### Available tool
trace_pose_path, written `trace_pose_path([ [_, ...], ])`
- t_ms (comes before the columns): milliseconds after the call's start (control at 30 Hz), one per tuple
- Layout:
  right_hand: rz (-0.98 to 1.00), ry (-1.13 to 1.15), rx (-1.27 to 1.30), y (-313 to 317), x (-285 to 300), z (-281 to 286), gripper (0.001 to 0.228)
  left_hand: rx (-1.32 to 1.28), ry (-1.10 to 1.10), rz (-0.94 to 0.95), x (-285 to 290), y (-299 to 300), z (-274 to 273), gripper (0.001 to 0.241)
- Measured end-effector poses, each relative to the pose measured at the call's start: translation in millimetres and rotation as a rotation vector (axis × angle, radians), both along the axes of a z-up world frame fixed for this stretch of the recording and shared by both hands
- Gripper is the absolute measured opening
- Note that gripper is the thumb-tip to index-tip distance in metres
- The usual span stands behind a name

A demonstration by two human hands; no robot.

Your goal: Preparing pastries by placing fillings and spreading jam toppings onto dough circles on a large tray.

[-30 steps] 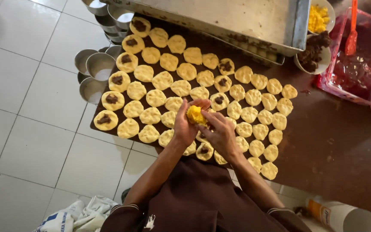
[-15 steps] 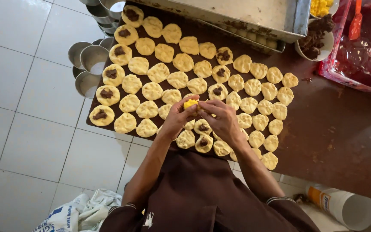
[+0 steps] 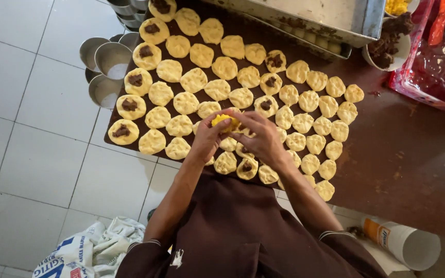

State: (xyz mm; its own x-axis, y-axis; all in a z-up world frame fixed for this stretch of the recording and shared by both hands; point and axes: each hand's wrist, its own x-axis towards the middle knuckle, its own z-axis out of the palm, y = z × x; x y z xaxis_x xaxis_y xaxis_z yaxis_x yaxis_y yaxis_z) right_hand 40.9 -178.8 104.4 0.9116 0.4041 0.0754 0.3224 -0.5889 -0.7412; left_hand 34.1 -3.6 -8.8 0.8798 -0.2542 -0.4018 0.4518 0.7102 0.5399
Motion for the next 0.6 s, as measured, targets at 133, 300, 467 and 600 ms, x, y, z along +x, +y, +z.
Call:
trace_pose_path([
  [133, -0.009, 0.059, 0.025, 6.5, -3.5, -16.3, 0.038, 0.086, -0.028, -0.071, -1.4, 13.0, -9.5, 0.032],
  [300, 0.042, 0.068, 0.08, 16.1, 18.9, -29.0, 0.026, 0.259, -0.194, -0.176, 3.5, 42.6, -18.9, 0.03],
  [467, 0.044, 0.356, 0.297, 16.5, 61.3, -74.7, 0.021, 0.334, -0.217, -0.05, 4.4, 58.3, -40.2, 0.027],
  [600, -0.072, 0.267, 0.26, 43.2, 139.5, -75.5, 0.017, 0.07, -0.038, 0.182, 1.0, 73.2, -21.1, 0.029],
])
